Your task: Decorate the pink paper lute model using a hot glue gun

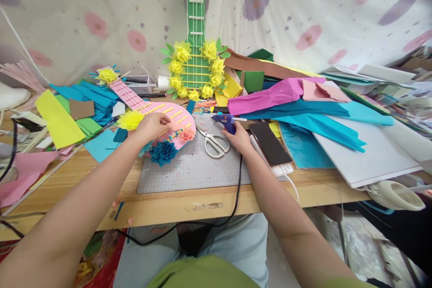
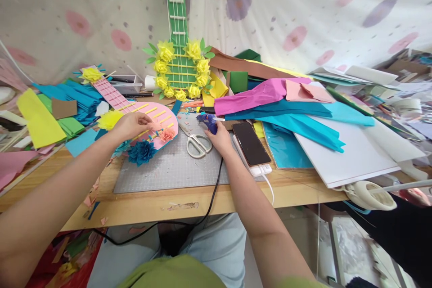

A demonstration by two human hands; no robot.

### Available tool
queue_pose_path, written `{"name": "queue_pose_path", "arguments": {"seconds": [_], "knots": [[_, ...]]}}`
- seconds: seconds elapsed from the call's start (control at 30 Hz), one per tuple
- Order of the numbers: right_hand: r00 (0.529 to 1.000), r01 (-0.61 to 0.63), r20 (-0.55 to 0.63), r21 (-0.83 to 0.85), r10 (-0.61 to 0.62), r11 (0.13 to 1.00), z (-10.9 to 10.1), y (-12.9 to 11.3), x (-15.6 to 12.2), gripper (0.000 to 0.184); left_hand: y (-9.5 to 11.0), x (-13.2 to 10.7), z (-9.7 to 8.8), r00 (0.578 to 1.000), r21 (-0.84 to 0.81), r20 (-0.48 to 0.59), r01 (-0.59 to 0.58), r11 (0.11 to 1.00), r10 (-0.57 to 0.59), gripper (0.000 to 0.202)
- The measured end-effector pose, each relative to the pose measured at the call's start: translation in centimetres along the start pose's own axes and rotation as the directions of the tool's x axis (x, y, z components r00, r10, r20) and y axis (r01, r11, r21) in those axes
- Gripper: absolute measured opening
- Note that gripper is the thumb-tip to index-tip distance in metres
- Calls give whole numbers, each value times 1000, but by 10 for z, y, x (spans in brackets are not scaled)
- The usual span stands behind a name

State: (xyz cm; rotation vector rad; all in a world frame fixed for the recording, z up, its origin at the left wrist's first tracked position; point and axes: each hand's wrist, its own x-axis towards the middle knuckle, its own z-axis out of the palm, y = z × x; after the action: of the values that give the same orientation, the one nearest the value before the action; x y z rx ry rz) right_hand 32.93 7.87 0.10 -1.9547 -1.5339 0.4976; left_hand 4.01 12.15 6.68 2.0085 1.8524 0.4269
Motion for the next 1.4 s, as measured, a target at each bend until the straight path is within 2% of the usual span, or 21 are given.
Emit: {"name": "queue_pose_path", "arguments": {"seconds": [0.23,0.5,0.67,0.83,1.13,1.4], "knots": [[1000,8,-3,-2,-8,1000,1,2,0,36,6,-5,-6,998,-25,7,60,998,-60,21],[1000,0,4,-6,0,1000,2,3,0,35,-1,0,0,1000,-9,10,12,1000,-12,31],[1000,7,4,4,-7,1000,1,3,-1,35,0,0,-3,999,-26,-9,45,999,-45,21],[1000,15,1,19,-15,1000,0,2,-2,33,2,1,-6,998,-68,1,63,996,-63,21],[1000,20,-1,12,-20,1000,1,3,-2,35,2,-4,-10,996,-134,-12,89,987,-92,43],[1000,27,13,-21,-27,999,2,2,-1,35,-13,2,-2,997,-200,-51,53,978,-65,42]]}}
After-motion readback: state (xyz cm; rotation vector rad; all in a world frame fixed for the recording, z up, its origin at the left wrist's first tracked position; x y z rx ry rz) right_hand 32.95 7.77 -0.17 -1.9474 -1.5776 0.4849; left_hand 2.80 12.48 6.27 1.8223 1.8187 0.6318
